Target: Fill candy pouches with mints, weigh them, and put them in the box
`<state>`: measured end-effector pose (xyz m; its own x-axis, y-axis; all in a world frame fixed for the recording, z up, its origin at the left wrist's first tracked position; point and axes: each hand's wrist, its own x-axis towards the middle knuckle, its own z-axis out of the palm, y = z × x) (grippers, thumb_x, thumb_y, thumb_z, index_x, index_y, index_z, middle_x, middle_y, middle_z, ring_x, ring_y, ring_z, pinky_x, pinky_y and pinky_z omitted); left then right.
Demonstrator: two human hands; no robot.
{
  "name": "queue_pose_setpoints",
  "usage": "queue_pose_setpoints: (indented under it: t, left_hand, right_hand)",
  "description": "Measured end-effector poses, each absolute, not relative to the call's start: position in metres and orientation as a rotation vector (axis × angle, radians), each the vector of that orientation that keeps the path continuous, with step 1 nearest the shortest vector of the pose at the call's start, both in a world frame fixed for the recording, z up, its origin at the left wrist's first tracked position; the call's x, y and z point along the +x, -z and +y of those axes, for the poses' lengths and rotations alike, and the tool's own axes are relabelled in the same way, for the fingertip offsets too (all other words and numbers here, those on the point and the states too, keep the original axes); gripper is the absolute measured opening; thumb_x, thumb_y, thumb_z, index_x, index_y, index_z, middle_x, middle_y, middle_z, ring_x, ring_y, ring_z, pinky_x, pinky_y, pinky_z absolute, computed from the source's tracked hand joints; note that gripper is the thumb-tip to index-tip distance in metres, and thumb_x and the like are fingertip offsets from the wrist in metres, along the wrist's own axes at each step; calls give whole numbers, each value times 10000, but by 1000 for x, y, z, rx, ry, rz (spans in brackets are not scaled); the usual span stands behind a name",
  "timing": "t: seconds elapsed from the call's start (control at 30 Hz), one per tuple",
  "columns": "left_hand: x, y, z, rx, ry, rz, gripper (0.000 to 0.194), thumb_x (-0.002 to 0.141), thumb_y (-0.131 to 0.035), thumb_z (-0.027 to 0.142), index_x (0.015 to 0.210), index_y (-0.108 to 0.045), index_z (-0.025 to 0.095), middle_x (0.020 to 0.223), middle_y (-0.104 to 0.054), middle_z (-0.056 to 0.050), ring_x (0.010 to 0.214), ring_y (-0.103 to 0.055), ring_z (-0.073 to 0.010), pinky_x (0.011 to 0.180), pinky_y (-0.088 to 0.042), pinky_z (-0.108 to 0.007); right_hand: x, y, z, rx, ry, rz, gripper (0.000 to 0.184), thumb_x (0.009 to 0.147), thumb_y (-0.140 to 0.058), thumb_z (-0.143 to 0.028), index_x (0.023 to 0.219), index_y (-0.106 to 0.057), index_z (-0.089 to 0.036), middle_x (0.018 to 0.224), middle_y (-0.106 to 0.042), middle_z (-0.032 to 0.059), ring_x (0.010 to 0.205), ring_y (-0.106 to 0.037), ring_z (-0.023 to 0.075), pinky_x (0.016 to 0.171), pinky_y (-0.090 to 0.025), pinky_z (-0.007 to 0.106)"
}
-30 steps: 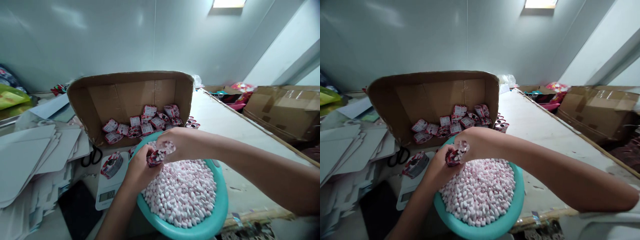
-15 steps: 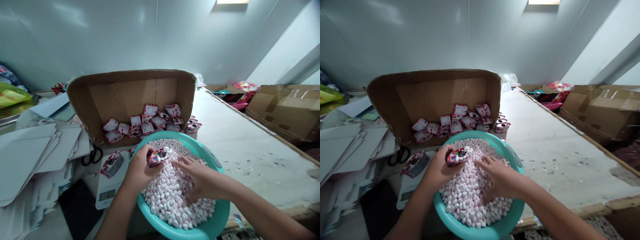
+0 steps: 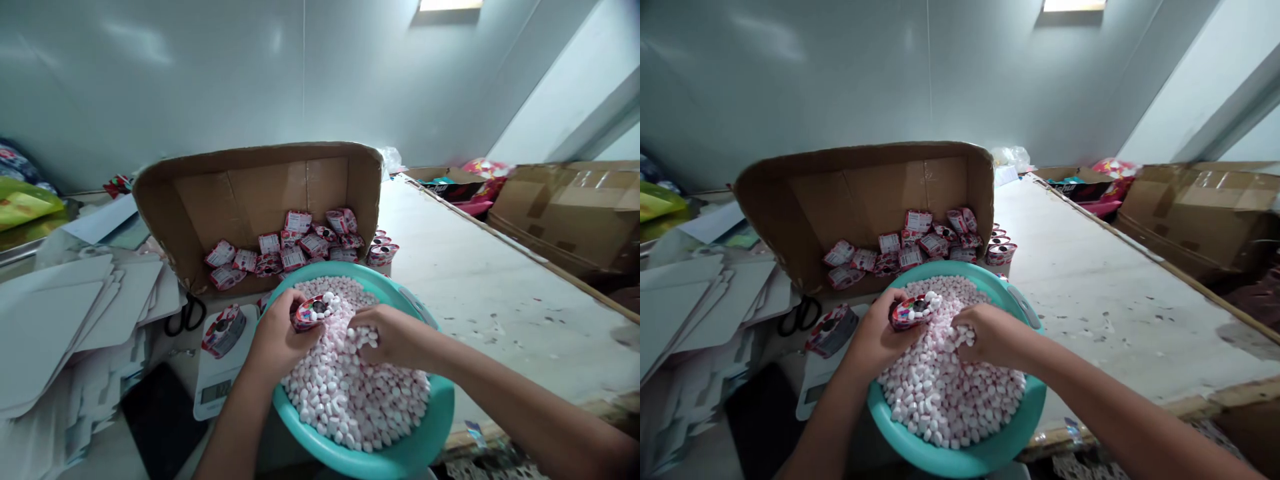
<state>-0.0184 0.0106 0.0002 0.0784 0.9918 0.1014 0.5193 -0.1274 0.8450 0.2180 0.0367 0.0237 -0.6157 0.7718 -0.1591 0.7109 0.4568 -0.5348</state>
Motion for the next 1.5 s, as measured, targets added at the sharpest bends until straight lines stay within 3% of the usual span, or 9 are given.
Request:
queue_pose_setpoints:
  t: [0.2,0.4,0.83,1.0,1.17,1.3,1.37,1.43,1.5]
  left_hand:
    - [-19,2,10,1729,-930,1471,303,759,-751,307,976,-557,224,878,-651,30,796,-610,-170,699,-422,-258]
    - [-18,-1,12,1708,-921,1500,294,732,-758,271,949,-565,226,860,-643,37,791,-599,-170,694,-416,-261]
    - [-20,-2,11,1728,-908,1474,294,746,-741,271,972,-557,236,914,-641,31,840,-598,-177,723,-418,-265]
    - [-20,0,10,1737,-903,1471,284,761,-735,298,975,-562,232,911,-641,22,829,-602,-180,709,-426,-263]
    - [-20,1,9,1766,-893,1476,274,769,-734,310,965,-559,231,890,-633,24,805,-591,-171,684,-417,-255]
    - [-19,-1,8,1794,-896,1434,261,756,-726,273,960,-570,227,955,-647,4,866,-611,-187,698,-422,-258]
    - [-19,-1,7,1806,-898,1426,260,758,-716,250,974,-575,226,989,-654,-4,897,-620,-193,706,-428,-259]
    - [-19,0,7,1821,-911,1437,255,769,-717,254,980,-576,227,982,-658,-3,897,-623,-192,716,-434,-261]
    - [-19,3,7,1830,-925,1457,248,782,-727,277,974,-577,228,963,-661,0,887,-625,-191,728,-441,-265]
  right_hand:
    - [204,-81,59,-1174,-764,-2576,150,765,-712,-256,893,-754,-190,831,-730,30,668,-581,145,596,-396,249]
    - [175,-100,72,-1111,-732,-2652,223,754,-756,-315,950,-761,-209,867,-741,21,710,-597,153,610,-392,244]
    - [206,-72,51,-1028,-639,-2535,294,937,-635,-419,1168,-702,-250,1215,-670,97,1066,-651,236,880,-533,348]
    - [199,-37,31,-940,-541,-2327,248,959,-610,-312,1195,-665,-262,1273,-653,98,1195,-609,236,993,-529,402]
    - [187,-25,32,-802,-454,-2334,225,949,-570,-180,1136,-678,-242,1155,-679,91,1096,-627,215,940,-536,399]
    - [191,-27,35,-728,-455,-2297,37,922,-636,-215,945,-665,-216,1001,-698,72,973,-638,201,877,-533,379]
    - [194,-27,36,-697,-468,-2285,75,922,-644,-238,852,-635,-213,897,-689,60,871,-634,187,817,-534,361]
    - [196,-26,35,-695,-451,-2294,39,919,-643,-247,900,-645,-213,881,-684,58,843,-627,185,782,-533,351]
    - [196,-24,34,-726,-411,-2339,199,910,-643,-240,1107,-660,-220,1001,-686,76,948,-628,205,837,-538,368]
